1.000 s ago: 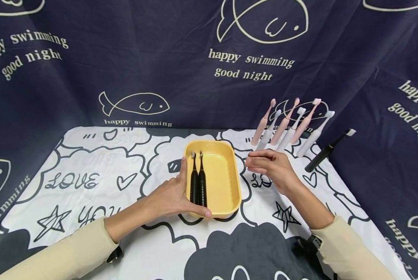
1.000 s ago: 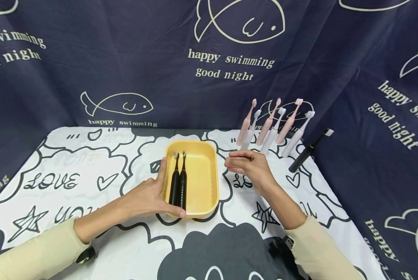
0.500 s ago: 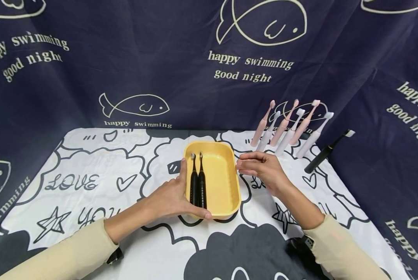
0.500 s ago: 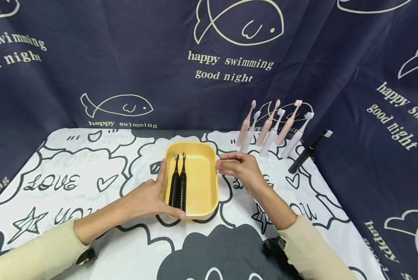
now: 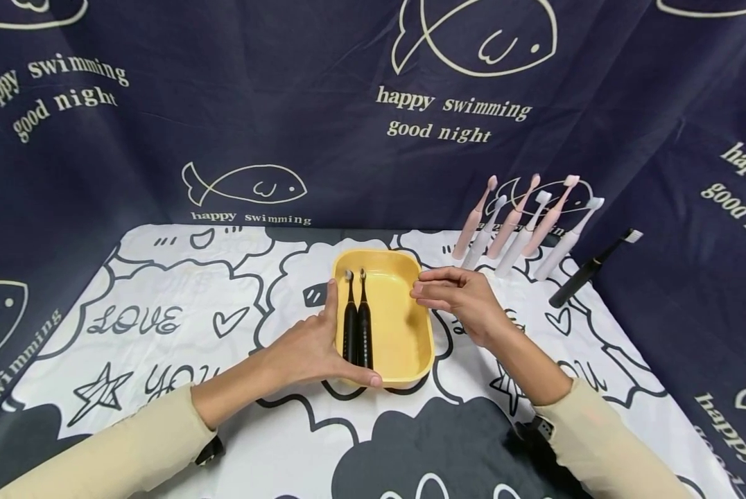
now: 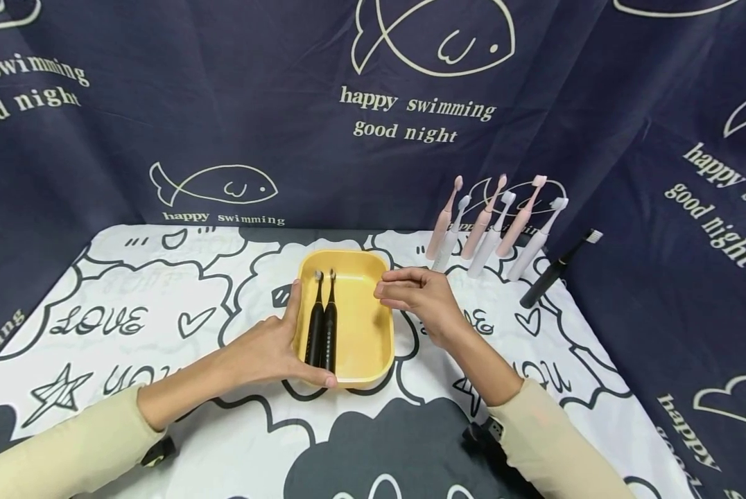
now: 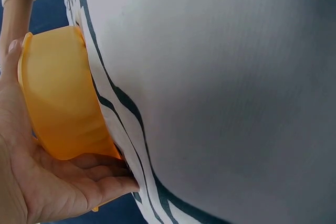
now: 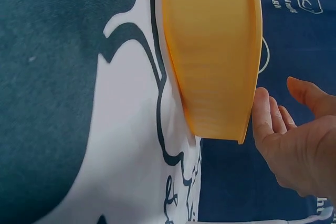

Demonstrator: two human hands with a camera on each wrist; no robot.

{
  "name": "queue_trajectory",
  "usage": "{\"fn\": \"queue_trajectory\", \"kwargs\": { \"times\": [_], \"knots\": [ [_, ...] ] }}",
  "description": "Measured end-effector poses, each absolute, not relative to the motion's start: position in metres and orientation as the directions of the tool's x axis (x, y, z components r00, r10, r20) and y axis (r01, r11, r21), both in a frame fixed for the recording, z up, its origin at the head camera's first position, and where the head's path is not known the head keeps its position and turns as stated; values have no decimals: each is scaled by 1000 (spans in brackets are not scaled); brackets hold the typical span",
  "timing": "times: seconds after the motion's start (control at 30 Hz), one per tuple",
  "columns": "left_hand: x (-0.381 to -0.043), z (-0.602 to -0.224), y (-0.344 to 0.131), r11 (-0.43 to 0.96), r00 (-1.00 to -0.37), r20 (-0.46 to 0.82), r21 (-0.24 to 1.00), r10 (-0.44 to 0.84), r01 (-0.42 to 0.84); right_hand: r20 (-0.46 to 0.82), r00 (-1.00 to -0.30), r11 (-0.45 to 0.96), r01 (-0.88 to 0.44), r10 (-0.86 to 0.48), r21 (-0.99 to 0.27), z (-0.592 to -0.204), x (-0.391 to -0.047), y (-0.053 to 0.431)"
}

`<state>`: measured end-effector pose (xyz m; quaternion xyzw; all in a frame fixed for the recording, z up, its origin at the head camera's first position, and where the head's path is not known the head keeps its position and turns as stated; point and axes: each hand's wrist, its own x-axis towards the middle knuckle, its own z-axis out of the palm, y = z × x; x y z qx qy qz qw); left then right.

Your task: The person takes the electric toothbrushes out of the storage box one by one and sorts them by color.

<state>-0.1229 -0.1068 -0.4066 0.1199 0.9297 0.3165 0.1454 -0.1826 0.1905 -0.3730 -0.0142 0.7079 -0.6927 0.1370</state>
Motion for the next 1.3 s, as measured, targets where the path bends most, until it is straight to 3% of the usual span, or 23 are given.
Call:
{"fn": "queue_trajectory", "kwargs": {
  "times": [1.3],
  "knots": [
    [-121,-405,-107,772,-929,-196,622,314,130,-183,-924,108,155,-337,-982,-378,-187,143]
  ]
}}
